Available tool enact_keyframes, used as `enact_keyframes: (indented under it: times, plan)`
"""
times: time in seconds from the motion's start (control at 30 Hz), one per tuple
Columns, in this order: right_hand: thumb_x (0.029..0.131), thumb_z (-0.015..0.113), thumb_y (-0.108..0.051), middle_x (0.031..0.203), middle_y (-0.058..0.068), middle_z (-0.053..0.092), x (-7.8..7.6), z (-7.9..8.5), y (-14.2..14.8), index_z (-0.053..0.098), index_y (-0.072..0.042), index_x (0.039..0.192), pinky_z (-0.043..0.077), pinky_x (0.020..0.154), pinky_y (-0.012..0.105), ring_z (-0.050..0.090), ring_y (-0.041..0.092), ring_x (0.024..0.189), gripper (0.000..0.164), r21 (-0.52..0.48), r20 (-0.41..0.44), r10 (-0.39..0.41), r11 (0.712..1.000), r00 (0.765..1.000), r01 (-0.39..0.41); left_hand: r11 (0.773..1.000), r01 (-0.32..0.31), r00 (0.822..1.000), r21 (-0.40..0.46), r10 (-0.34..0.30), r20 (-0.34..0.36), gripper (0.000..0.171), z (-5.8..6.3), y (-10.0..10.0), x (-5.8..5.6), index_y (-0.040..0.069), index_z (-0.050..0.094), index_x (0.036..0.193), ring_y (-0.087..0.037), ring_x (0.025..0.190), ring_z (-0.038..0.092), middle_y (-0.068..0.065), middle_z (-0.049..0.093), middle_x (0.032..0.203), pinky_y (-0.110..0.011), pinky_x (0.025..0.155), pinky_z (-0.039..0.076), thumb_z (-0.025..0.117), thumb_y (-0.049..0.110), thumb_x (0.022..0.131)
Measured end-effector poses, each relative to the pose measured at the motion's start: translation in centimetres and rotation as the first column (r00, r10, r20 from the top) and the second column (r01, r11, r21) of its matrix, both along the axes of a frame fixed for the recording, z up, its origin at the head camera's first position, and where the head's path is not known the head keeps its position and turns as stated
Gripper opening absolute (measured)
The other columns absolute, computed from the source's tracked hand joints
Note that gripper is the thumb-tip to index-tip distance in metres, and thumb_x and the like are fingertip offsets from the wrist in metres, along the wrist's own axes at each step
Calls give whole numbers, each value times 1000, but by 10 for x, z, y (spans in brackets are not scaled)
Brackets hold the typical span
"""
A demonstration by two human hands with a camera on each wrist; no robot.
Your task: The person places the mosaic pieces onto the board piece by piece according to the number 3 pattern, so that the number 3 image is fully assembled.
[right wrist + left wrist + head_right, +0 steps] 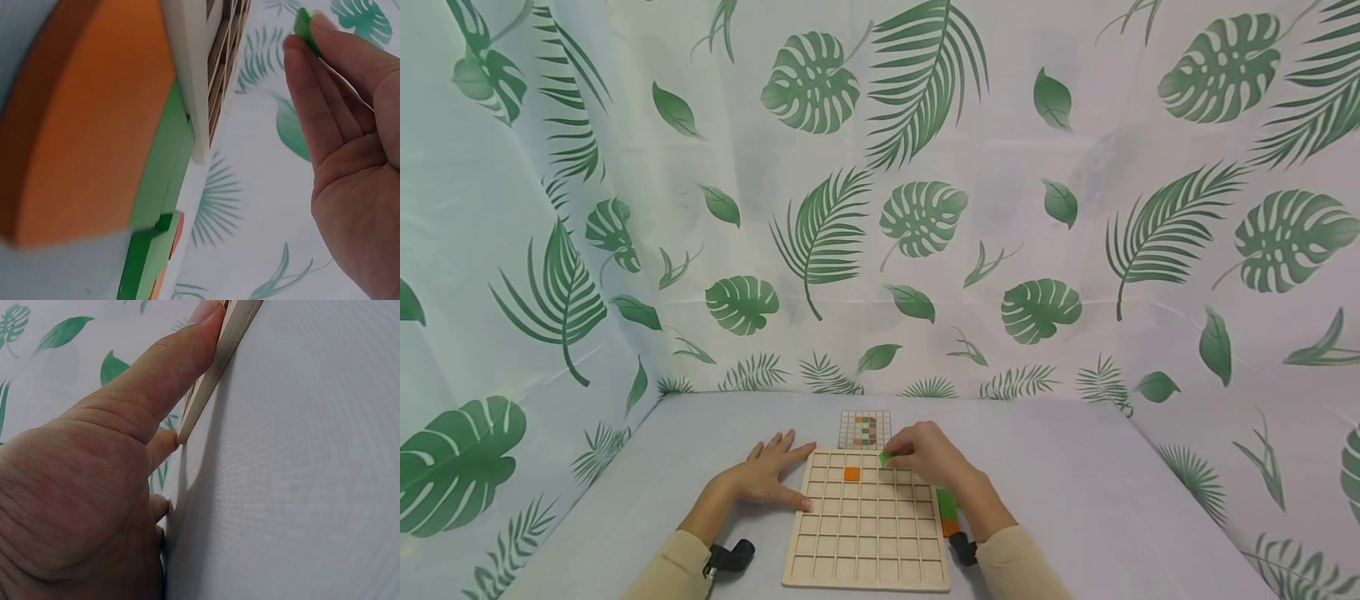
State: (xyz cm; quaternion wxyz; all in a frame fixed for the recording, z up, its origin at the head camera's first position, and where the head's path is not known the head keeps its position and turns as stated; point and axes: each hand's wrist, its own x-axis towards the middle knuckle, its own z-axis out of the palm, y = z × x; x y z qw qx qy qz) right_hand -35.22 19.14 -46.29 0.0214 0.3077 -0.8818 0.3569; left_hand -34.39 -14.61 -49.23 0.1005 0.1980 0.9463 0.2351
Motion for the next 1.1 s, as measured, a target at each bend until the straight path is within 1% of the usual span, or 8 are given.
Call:
enact_keyframes:
  times: [0.23,0.5,0.6,0.7,0.8,0.9,1.07,1.1]
  plan:
    - [90,80,-7,105,4,79,1,1,-7,82,-8,104,61,78,25,73,13,91,14,36,38,12,999,999,-14,1000,3,1000,-1,-3,7,110,0,0,-1,26,37,163,-46,161,6,-25,11,173,-66,128,3,84,68,73]
    - [91,78,-5,104,5,75,2,0,-11,83,-6,100,59,77,23,70,19,93,10,23,16,60,998,998,-61,1000,6,1000,7,-6,7,110,0,0,-2,25,39,162,-46,161,7,-25,12,173,-67,128,3,85,67,72]
    - [90,79,-3,102,6,75,1,-1,-12,82,-5,99,59,74,23,70,14,88,9,21,17,73,997,997,-73,1000,21,1000,21,-21,-10,113,-8,-3,-7,28,39,162,-48,160,5,-26,11,173,-69,127,1,83,74,69]
    - [89,80,-2,100,6,76,0,-1,-14,82,-5,98,59,71,22,69,9,82,9,30,31,86,996,996,-87,998,25,1000,51,-24,-10,117,-10,-5,-9,29,40,162,-50,160,3,-27,9,173,-70,126,-2,82,79,64]
    - [88,82,-3,98,5,77,-2,-2,-18,83,-6,95,58,69,22,67,5,79,8,64,36,86,994,996,-88,999,18,1000,44,-18,4,117,-8,-4,-7,29,40,162,-49,160,3,-27,9,173,-69,127,-1,82,79,65]
    - [87,82,-4,96,4,77,-4,-3,-20,83,-8,93,57,67,22,66,3,78,7,111,29,88,990,996,-91,1000,5,1000,29,-5,21,115,-1,-2,-2,26,40,162,-47,161,5,-26,11,173,-67,128,0,83,75,67]
    - [88,83,-6,95,3,78,-4,-4,-24,83,-8,94,58,68,21,66,1,79,7,155,4,114,981,993,-113,1000,-2,1000,10,1,21,112,1,-1,-2,25,39,162,-45,162,5,-24,11,173,-64,129,0,83,72,70]
    - [87,83,-6,95,4,78,-4,-4,-24,83,-8,94,58,68,21,67,2,79,7,159,-2,124,980,992,-122,1000,3,1000,7,-3,14,113,-2,-1,-4,26,38,162,-46,161,5,-26,10,173,-66,128,0,82,74,70]
